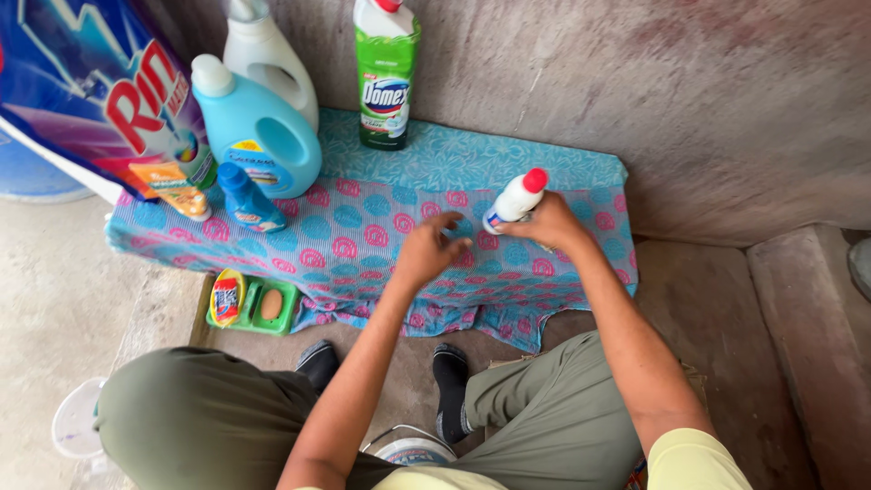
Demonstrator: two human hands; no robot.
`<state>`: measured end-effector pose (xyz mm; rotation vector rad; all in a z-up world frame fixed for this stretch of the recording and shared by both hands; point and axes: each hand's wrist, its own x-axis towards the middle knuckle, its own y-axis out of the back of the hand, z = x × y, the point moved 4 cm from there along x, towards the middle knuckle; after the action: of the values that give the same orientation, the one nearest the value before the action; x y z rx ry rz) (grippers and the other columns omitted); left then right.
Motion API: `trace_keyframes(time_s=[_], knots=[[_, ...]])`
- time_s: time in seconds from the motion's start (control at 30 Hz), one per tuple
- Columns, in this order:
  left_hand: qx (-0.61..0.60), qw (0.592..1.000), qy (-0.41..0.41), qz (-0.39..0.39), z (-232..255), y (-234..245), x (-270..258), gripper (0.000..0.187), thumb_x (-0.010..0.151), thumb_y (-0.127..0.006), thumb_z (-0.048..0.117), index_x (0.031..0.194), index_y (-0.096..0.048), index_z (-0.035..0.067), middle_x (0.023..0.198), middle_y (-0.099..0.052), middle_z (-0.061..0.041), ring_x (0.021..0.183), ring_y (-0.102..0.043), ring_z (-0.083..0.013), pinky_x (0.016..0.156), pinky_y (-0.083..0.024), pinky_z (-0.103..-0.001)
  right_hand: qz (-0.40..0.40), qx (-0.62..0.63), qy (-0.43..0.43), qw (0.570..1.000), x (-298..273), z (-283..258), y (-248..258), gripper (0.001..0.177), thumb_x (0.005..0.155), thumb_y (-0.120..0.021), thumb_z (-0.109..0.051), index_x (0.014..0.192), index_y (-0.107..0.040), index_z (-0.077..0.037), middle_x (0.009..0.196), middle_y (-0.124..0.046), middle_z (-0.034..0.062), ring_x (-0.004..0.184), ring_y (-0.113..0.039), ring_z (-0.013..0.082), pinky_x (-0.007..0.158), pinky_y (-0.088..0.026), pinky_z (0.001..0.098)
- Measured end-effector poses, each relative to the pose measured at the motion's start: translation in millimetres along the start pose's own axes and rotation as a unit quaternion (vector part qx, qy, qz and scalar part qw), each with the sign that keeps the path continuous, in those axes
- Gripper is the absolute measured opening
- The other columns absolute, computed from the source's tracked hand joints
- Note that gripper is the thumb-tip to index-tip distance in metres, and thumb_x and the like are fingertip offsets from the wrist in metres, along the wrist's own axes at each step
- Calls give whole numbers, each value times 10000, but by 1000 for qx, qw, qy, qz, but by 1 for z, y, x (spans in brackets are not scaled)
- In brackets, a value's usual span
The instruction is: The person sits on the floor and repeatedly picks up cleaning product bottles and boxes from a cardboard box, wipes them with a cloth, and places them on a patterned cloth on the floor. The person handles multiple items one at a time, including liquid bottles and a small box, and arranges them in a row.
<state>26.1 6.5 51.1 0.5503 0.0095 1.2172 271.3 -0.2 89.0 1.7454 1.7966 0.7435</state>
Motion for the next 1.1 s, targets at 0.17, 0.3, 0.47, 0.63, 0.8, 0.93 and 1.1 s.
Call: trace_keyframes(time_s=[0.17, 0.3, 0.47, 0.63, 0.8, 0.93, 1.1], knots=[[-18, 999, 29, 33, -17, 27, 1, 472, 817, -822, 234, 1240, -680, 80, 1057, -746, -115, 735, -724, -198, 679, -587, -348, -9, -58, 31, 998, 12, -14, -26, 624, 651, -934, -294, 1176, -704, -47, 1110, -771, 111, 1037, -745, 232, 920, -579, 377], [-18, 999, 17, 29, -19, 26, -1, 443, 821, -821, 212, 1219, -690, 68, 1046, -748, -106, 733, -712, -193, 677, -577, -342, -47, -41, 43, 997, 21, -5, -22, 754, 617, -953, -294, 1249, -645, -22, 1171, -736, 141, 1097, -703, 257, 944, -545, 387], [-36, 997, 52, -44, -12, 23, -1, 246, 865, -814, 229, 993, -722, 41, 770, -689, -70, 658, -605, -127, 611, -490, -294, -116, -73, -64, 988, 0, 8, 34, 872, 613, -952, -304, 1350, -566, -41, 1146, -727, 136, 1067, -696, 250, 913, -558, 384], [-153, 952, 76, -255, 43, 5, -7, 214, 893, -794, 222, 892, -685, 38, 696, -597, 29, 637, -505, -54, 557, -431, -250, 125, 148, 64, 979, -76, -29, 155, 543, 826, -842, -125, 1304, -597, -42, 1180, -654, 53, 1089, -625, 140, 924, -544, 319], [-254, 896, 55, -359, 116, -27, -41, 127, 937, -729, 172, 940, -668, 61, 761, -593, 61, 665, -520, -30, 578, -454, -227, 353, 389, 60, 849, -211, 28, 152, 374, 940, -716, -33, 1287, -587, -87, 1223, -663, 38, 1069, -656, 151, 917, -593, 332], [-224, 890, -2, -398, 171, -46, -55, 116, 941, -735, 148, 988, -695, 49, 816, -630, 43, 692, -528, -37, 608, -457, -230, 413, 523, -195, 720, -330, 148, 41, 254, 992, -663, -120, 1239, -618, -81, 1045, -673, 79, 899, -670, 198, 719, -584, 336], [-214, 862, -52, -456, 223, -93, -64, 168, 953, -732, 173, 1053, -694, 44, 886, -696, 5, 748, -610, -67, 639, -510, -243, 407, 528, -412, 621, -479, 223, -77, 453, 868, -662, -27, 1307, -621, -132, 1066, -698, 25, 915, -656, 159, 674, -550, 323]])
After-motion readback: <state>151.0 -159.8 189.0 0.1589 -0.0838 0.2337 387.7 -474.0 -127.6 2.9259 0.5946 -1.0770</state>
